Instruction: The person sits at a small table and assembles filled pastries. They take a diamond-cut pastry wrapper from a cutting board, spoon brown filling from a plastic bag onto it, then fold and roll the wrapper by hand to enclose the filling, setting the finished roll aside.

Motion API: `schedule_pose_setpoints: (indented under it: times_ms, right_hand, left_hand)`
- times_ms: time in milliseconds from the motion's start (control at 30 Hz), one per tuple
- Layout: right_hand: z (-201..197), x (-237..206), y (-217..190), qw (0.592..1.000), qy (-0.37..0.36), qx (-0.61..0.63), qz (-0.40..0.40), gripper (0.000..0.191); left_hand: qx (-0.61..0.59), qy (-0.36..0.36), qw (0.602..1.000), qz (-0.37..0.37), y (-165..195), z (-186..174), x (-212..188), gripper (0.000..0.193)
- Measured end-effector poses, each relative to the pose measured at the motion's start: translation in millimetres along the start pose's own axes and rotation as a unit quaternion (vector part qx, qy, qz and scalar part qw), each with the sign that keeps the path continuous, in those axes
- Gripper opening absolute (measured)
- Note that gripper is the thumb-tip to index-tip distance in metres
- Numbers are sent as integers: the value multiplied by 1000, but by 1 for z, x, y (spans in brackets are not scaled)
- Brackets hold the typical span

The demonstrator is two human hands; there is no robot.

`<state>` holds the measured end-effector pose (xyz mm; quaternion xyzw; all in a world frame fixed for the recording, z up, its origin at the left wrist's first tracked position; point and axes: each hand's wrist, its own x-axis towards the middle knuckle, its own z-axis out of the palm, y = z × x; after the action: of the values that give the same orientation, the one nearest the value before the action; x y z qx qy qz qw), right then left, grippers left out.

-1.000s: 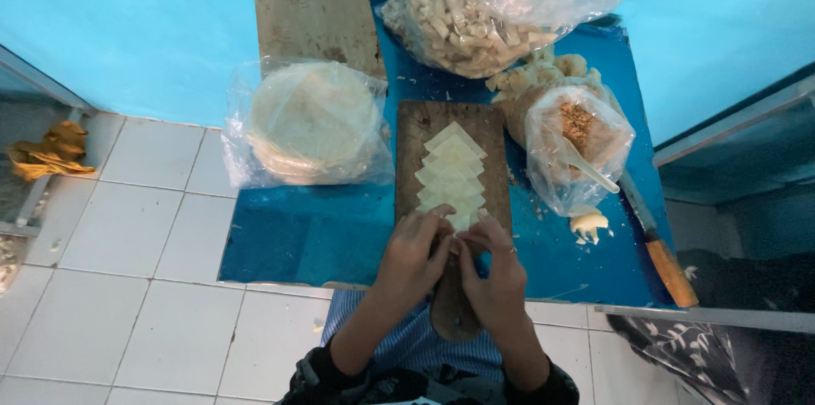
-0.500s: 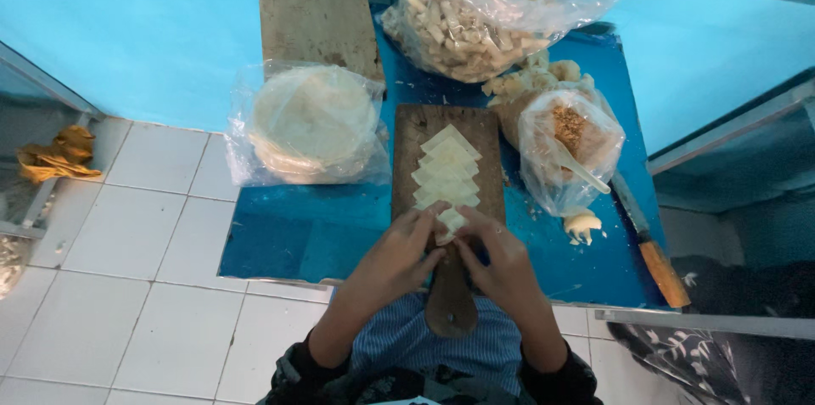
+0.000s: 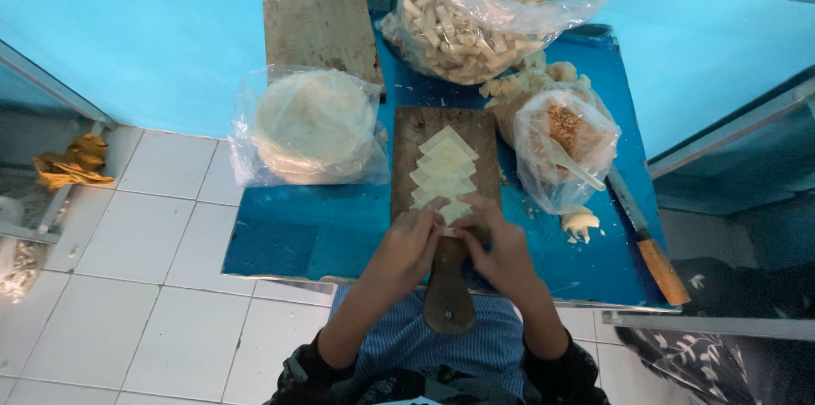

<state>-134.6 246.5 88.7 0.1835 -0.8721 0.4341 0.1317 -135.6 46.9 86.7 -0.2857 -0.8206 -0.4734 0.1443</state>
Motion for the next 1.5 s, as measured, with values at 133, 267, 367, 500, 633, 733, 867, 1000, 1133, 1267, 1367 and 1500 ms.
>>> schedule_pose_setpoints:
  times_ms: [133, 267, 367, 500, 633, 733, 867, 1000, 1133, 1267, 1367, 1500]
  right_hand:
    - [-5, 11, -10, 1000, -15, 24, 13, 63]
    - [-6, 12, -19, 998, 7, -34, -54, 59]
    - [-7, 9, -20, 997, -4, -38, -68, 53]
    - [-11, 7, -19, 996, -33, -22, -77, 52]
    - [-13, 11, -16, 995, -53, -18, -80, 53]
    - [-13, 17, -12, 995, -68, -12, -74, 50]
    - [-15, 20, -5, 995, -83, 17, -45, 53]
    - [-12, 19, -4, 997, -72, 32, -13, 51]
    - [-9, 19, -7, 998, -54, -15, -31, 53]
    - [-8, 20, -10, 986, -17, -118, -119, 54]
    - [-5, 19, -10, 977, 0, -150, -155, 50]
    - [-2, 17, -5, 976, 33, -125, -178, 44]
  left_hand:
    - [17, -23, 999, -18, -2, 0, 12, 49]
    - [64, -6, 998, 2, 0, -2, 14, 52]
    - [56, -22, 998, -8, -2, -1, 15, 54]
    - [-2, -19, 999, -38, -5, 0, 14, 52]
    - [11, -29, 999, -25, -6, -4, 11, 53]
    - [11, -45, 999, -16, -4, -10, 11, 52]
    - [17, -40, 999, -11, 0, -12, 13, 48]
    - [16, -39, 999, -10, 1, -12, 13, 46]
    - [60, -36, 998, -10, 0, -7, 14, 42]
    - [158, -15, 987, 1, 0, 1, 16, 44]
    - [190, -3, 981, -31, 1, 5, 18, 41]
    - [148, 25, 988, -36, 0, 6, 20, 48]
